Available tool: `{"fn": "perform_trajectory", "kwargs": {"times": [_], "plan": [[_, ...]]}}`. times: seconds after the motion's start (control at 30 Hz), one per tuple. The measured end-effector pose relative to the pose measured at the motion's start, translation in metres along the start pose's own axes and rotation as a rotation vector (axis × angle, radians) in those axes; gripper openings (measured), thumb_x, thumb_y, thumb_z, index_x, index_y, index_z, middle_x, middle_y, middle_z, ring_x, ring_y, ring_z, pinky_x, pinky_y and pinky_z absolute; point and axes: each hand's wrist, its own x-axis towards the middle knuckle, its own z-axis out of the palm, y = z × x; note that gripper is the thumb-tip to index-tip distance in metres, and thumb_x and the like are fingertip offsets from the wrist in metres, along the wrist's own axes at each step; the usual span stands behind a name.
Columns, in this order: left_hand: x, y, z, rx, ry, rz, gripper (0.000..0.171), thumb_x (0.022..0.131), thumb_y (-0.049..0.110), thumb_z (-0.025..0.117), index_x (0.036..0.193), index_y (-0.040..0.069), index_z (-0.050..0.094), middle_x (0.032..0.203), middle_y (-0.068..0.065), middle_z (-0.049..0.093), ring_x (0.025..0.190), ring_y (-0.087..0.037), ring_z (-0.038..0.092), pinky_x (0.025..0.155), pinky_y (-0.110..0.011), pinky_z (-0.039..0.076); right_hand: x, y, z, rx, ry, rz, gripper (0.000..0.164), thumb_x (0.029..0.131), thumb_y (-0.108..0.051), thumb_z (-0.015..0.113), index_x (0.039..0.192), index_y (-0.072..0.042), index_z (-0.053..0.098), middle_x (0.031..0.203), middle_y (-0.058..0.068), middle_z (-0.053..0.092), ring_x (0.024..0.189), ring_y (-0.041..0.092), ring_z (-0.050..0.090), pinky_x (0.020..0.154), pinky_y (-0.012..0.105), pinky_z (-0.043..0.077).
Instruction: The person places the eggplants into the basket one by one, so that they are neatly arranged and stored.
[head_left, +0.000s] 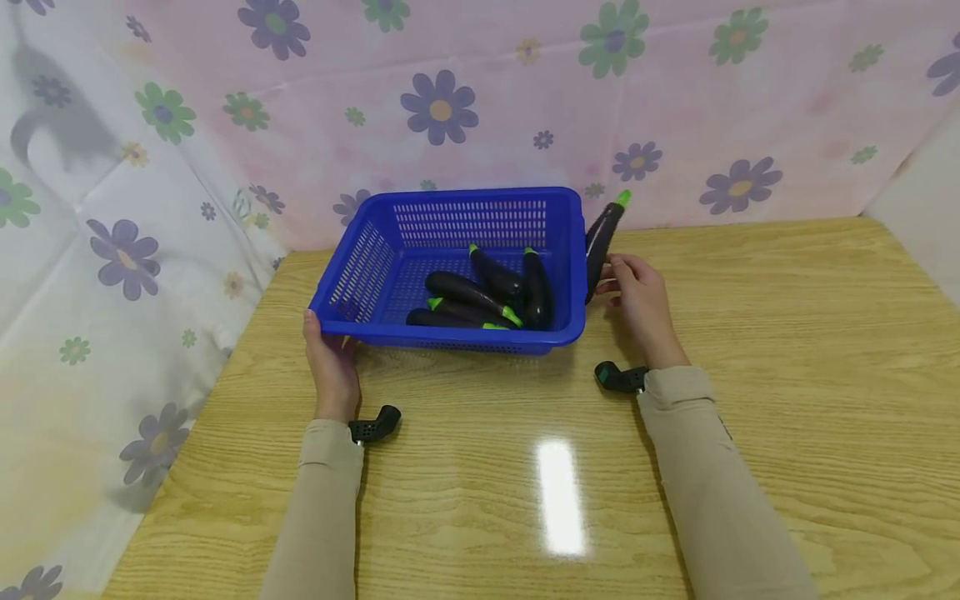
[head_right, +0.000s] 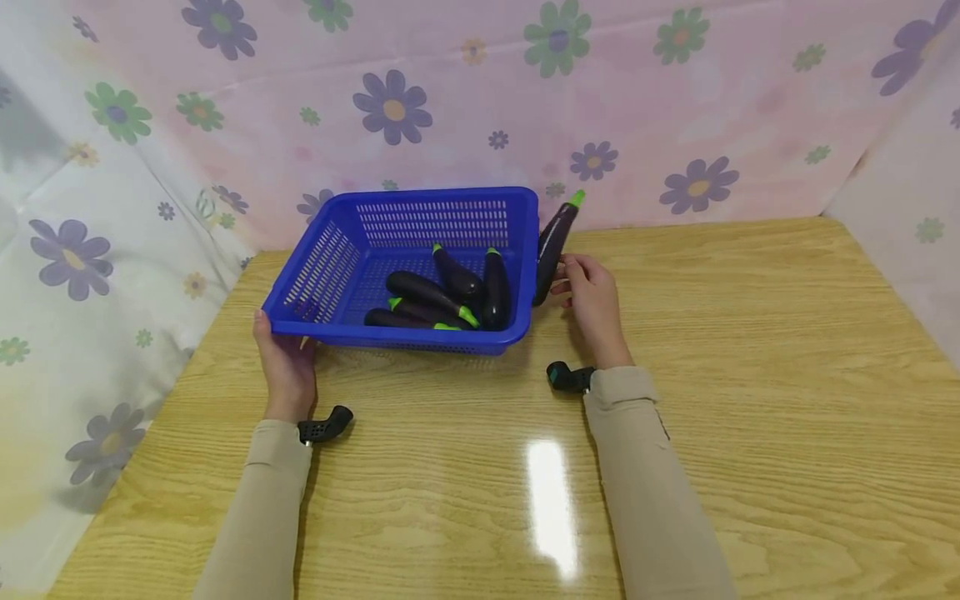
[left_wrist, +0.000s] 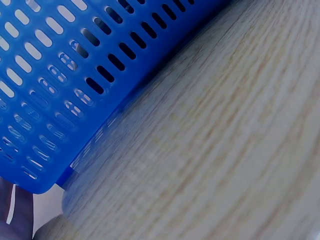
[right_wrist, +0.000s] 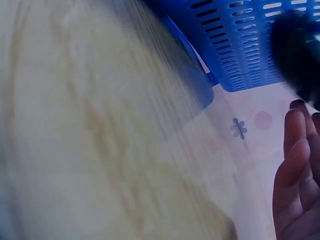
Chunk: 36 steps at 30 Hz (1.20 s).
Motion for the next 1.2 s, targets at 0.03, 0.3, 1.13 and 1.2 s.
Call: {"fn": "perform_trajectory", "kwargs": {"times": [0.03, 0.3, 1.13, 1.2], "plan": [[0.0, 0.0, 0.0, -0.001, -0.001, 0.002, 0.053, 0.091, 0.057, 0.037, 0.132, 0.024, 0.046, 0.134, -0.006, 0.049, 0.122, -0.02, 0.045, 0.106, -0.04, 0.031, 0.0, -0.001, 0.0, -0.001, -0.006, 0.002, 0.04, 0.098, -0.034, 0.04, 0.119, -0.004, 0.056, 0.085, -0.009, 0.062, 0.074, 0.011, 0.062, 0.06, 0.026, 0.049], [0.001, 0.0, 0.0, -0.012, 0.009, 0.015, 0.052, 0.091, 0.056, 0.037, 0.131, 0.024, 0.047, 0.133, -0.007, 0.049, 0.121, -0.022, 0.045, 0.104, -0.04, 0.032, -0.006, -0.012, 0.002, -0.027, -0.044, 0.026, 0.042, 0.099, -0.034, 0.036, 0.123, -0.004, 0.053, 0.106, 0.016, 0.062, 0.082, 0.015, 0.062, 0.067, 0.029, 0.05], [0.002, -0.001, 0.0, 0.009, -0.008, 0.02, 0.052, 0.092, 0.056, 0.036, 0.131, 0.024, 0.048, 0.133, -0.007, 0.05, 0.122, -0.021, 0.045, 0.105, -0.041, 0.031, -0.001, -0.003, -0.007, -0.106, 0.063, 0.008, 0.04, 0.09, -0.04, 0.054, 0.111, -0.007, 0.06, 0.099, 0.003, 0.062, 0.086, 0.017, 0.059, 0.067, 0.025, 0.05], [0.001, -0.001, -0.001, 0.009, -0.01, 0.016, 0.052, 0.092, 0.056, 0.036, 0.131, 0.024, 0.048, 0.133, -0.007, 0.049, 0.122, -0.021, 0.045, 0.106, -0.04, 0.031, -0.001, -0.004, -0.007, -0.137, 0.045, 0.027, 0.043, 0.089, -0.043, 0.055, 0.114, -0.009, 0.059, 0.106, 0.005, 0.061, 0.092, 0.018, 0.057, 0.073, 0.029, 0.05]]}}
